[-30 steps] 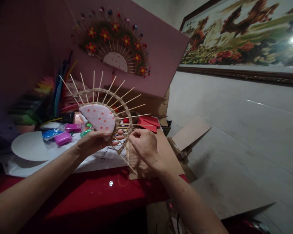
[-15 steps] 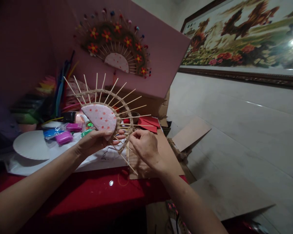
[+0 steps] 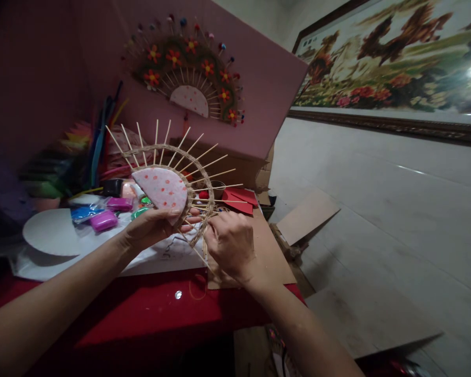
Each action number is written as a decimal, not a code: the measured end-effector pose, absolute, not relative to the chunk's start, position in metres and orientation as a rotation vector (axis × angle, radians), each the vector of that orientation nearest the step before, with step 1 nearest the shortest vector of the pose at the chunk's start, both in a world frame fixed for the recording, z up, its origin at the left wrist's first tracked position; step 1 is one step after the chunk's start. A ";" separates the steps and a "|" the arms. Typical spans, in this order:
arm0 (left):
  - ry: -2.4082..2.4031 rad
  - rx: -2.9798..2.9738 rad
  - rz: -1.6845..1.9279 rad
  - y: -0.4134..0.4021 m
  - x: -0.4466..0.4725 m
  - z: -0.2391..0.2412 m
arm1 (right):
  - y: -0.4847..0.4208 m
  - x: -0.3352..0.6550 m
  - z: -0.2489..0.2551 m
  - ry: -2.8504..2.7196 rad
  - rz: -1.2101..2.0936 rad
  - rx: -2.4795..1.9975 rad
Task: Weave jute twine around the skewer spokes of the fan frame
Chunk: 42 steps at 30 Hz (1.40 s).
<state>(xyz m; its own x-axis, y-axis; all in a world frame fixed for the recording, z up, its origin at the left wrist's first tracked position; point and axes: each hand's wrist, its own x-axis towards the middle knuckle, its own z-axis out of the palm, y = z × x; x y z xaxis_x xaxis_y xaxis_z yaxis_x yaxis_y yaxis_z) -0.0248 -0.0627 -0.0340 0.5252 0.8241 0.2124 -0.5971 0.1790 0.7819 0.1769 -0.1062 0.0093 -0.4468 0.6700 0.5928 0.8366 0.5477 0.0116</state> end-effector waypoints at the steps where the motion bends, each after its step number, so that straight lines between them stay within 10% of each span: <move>1: 0.282 0.952 1.021 -0.063 -0.025 -0.034 | -0.108 0.177 0.010 -2.265 -0.463 -1.211; 42: 0.277 0.900 1.028 -0.060 -0.025 -0.035 | -0.119 0.180 -0.006 -2.154 -0.594 -1.117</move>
<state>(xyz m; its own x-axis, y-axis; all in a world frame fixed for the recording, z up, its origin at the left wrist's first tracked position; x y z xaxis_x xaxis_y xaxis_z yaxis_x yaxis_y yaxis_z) -0.0254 -0.0602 -0.0352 0.5192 0.8316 0.1970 -0.6205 0.2083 0.7561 0.1804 -0.1190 -0.0061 -0.4401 0.5514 0.7087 0.8368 0.5382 0.1009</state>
